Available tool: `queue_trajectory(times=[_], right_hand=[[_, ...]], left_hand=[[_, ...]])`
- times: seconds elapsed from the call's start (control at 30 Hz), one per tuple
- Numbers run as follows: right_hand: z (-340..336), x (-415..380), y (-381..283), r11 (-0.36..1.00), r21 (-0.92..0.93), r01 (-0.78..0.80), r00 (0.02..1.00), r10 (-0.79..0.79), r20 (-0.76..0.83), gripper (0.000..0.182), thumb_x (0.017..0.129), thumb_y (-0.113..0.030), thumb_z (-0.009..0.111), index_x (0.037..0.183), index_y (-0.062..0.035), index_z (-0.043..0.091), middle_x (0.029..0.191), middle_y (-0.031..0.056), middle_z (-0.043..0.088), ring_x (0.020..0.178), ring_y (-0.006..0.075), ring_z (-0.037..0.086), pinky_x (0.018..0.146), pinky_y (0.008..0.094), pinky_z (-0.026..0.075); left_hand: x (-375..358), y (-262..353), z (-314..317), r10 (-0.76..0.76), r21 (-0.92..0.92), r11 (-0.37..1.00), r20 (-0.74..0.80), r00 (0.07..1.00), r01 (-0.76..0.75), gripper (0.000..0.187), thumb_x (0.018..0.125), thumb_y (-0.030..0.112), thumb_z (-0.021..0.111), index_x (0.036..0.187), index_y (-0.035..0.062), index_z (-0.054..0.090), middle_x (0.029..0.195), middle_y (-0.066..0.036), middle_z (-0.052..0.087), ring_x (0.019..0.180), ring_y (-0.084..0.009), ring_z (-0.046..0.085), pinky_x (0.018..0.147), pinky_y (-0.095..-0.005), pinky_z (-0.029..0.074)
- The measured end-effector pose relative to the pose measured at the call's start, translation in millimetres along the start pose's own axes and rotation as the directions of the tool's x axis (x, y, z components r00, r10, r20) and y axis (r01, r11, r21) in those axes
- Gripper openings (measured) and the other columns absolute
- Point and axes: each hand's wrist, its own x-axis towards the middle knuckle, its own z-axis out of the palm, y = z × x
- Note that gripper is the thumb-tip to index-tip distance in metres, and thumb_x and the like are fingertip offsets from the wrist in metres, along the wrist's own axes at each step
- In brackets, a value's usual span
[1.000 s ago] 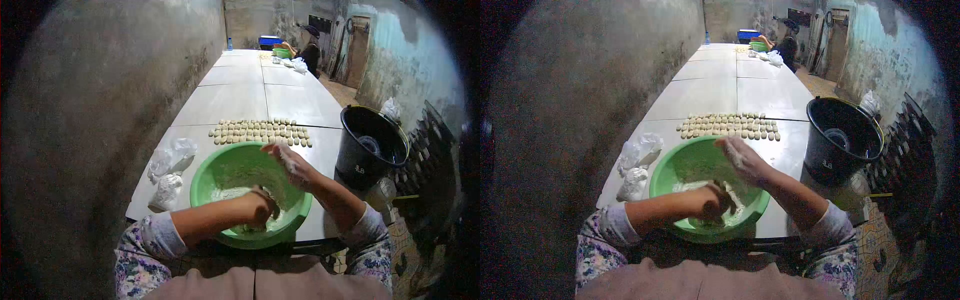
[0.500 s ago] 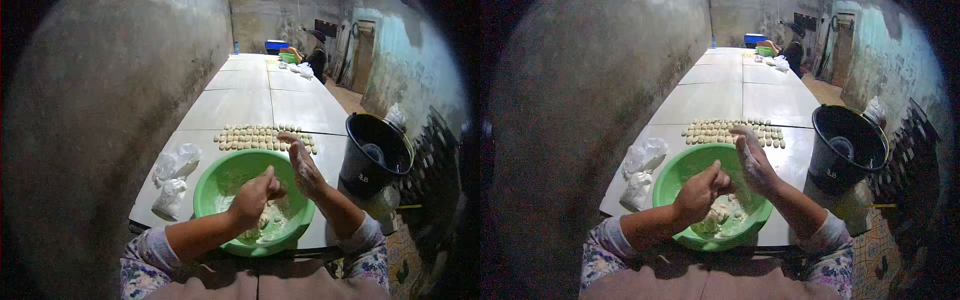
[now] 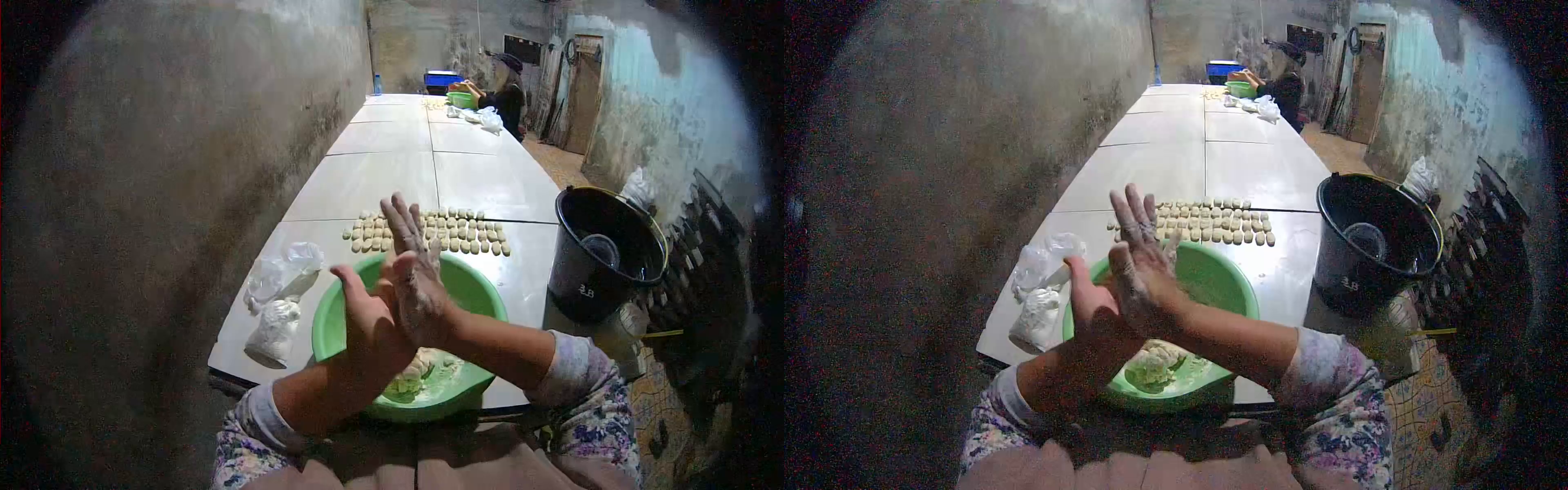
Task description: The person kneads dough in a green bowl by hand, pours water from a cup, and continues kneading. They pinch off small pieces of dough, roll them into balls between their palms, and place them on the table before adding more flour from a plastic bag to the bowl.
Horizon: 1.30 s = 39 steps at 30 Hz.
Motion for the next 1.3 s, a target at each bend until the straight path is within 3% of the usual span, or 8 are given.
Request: queue_trajectory(times=[0.23, 0.3, 0.43, 0.63, 0.7, 0.9, 1.13, 1.3], right_hand=[[-1.6, 12.7, -32.4, 0.943, 0.011, 0.332, 0.923, -0.322, -0.209, 0.071, 0.094, -0.057, 0.017, 0.148, -0.0107, 0.015, 0.154, 0.016, 0.011, 0.142, 0.0355, 0.004, 0.112, 0.0524, 0.0], [-2.0, 13.3, -26.1, 0.961, -0.066, 0.267, 0.947, -0.274, -0.168, 0.071, 0.094, -0.057, 0.018, 0.148, -0.0115, 0.015, 0.154, 0.0156, 0.01, 0.142, 0.0358, 0.003, 0.109, 0.0576, -0.002], [1.6, -2.4, -46.0, 0.91, -0.236, 0.341, 0.934, -0.357, -0.029, 0.071, 0.092, -0.058, 0.025, 0.149, -0.0161, 0.016, 0.155, 0.0136, 0.004, 0.142, 0.0366, 0.0, 0.105, 0.0651, -0.006], [2.4, 0.8, -8.8, 0.981, -0.184, 0.067, 0.987, -0.038, 0.158, 0.077, 0.091, -0.063, 0.016, 0.146, -0.0091, 0.019, 0.155, 0.0149, 0.006, 0.142, 0.0322, 0.006, 0.109, 0.0521, 0.003], [0.2, 2.5, -35.2, 0.931, -0.293, 0.216, 0.972, -0.234, -0.028, 0.072, 0.093, -0.059, 0.02, 0.149, -0.0133, 0.012, 0.155, 0.0127, 0.004, 0.143, 0.0331, -0.001, 0.107, 0.0623, -0.006], [-6.6, 30.1, -12.8, 0.952, -0.256, 0.168, 0.96, -0.217, -0.178, 0.068, 0.095, -0.056, 0.019, 0.149, -0.0139, 0.014, 0.155, 0.0151, 0.004, 0.143, 0.0347, -0.001, 0.104, 0.0651, -0.009], [6.9, 16.8, -24.2, 0.969, -0.232, 0.086, 0.994, -0.068, 0.085, 0.062, 0.096, -0.053, 0.02, 0.148, -0.0189, 0.02, 0.156, 0.0093, 0.005, 0.143, 0.0307, -0.004, 0.106, 0.0633, -0.009], [-1.1, 13.8, -0.4, 0.931, -0.356, -0.077, 0.964, 0.161, 0.213, 0.066, 0.096, -0.055, 0.011, 0.148, -0.0149, 0.019, 0.155, 0.0136, 0.001, 0.142, 0.0359, -0.01, 0.104, 0.0654, -0.008]], left_hand=[[7.8, -7.5, 10.4, 0.317, 0.507, 0.82, -0.014, 0.948, -0.266, 0.085, 0.085, 0.073, 0.027, 0.15, 0.0239, 0.002, 0.156, -0.005, -0.003, 0.143, -0.022, 0.002, 0.111, -0.0567, 0.006], [-10.1, 16.1, 0.5, -0.358, -0.69, 0.706, -0.153, 0.921, 0.16, 0.071, 0.092, 0.063, 0.026, 0.149, 0.022, 0.014, 0.154, -0.007, 0.018, 0.139, -0.0281, 0.022, 0.114, -0.0483, 0.012], [0.5, -22.8, 21.3, 0.633, 0.39, 0.689, 0.088, 0.769, -0.611, 0.094, 0.08, 0.076, 0.033, 0.148, 0.0269, -0.009, 0.155, 0.004, -0.013, 0.143, -0.022, -0.012, 0.11, -0.06, 0.0], [8.5, 0.1, -2.8, -0.128, 0.021, 0.992, 0.076, 0.989, 0.127, 0.092, 0.082, 0.075, 0.032, 0.149, 0.0241, -0.006, 0.155, -0.001, -0.013, 0.143, -0.0227, -0.007, 0.109, -0.0605, 0.001], [12.0, -30.5, 15.3, 0.646, 0.196, 0.752, -0.028, 0.763, -0.63, 0.08, 0.091, 0.052, 0.04, 0.149, 0.0179, -0.002, 0.156, -0.005, -0.006, 0.144, -0.0259, -0.004, 0.112, -0.055, 0.003], [-7.8, 14.8, 6.5, -0.299, -0.339, 0.907, -0.097, 0.949, 0.251, 0.085, 0.088, 0.071, 0.02, 0.146, 0.0086, 0.018, 0.148, -0.012, 0.028, 0.134, -0.0268, 0.031, 0.113, -0.0467, 0.018], [-22.1, -34.6, -20.2, 0.171, 0.262, 0.961, -0.301, 0.938, -0.091, 0.08, 0.089, 0.069, 0.02, 0.148, 0.0155, 0.011, 0.154, -0.009, 0.013, 0.141, -0.0276, 0.015, 0.113, -0.0485, 0.015], [-15.2, -2.2, -28.8, -0.016, -0.526, 0.846, 0.129, 0.991, 0.083, 0.087, 0.086, 0.073, 0.023, 0.147, 0.012, 0.017, 0.153, -0.009, 0.017, 0.14, -0.0269, 0.019, 0.114, -0.0452, 0.014]])
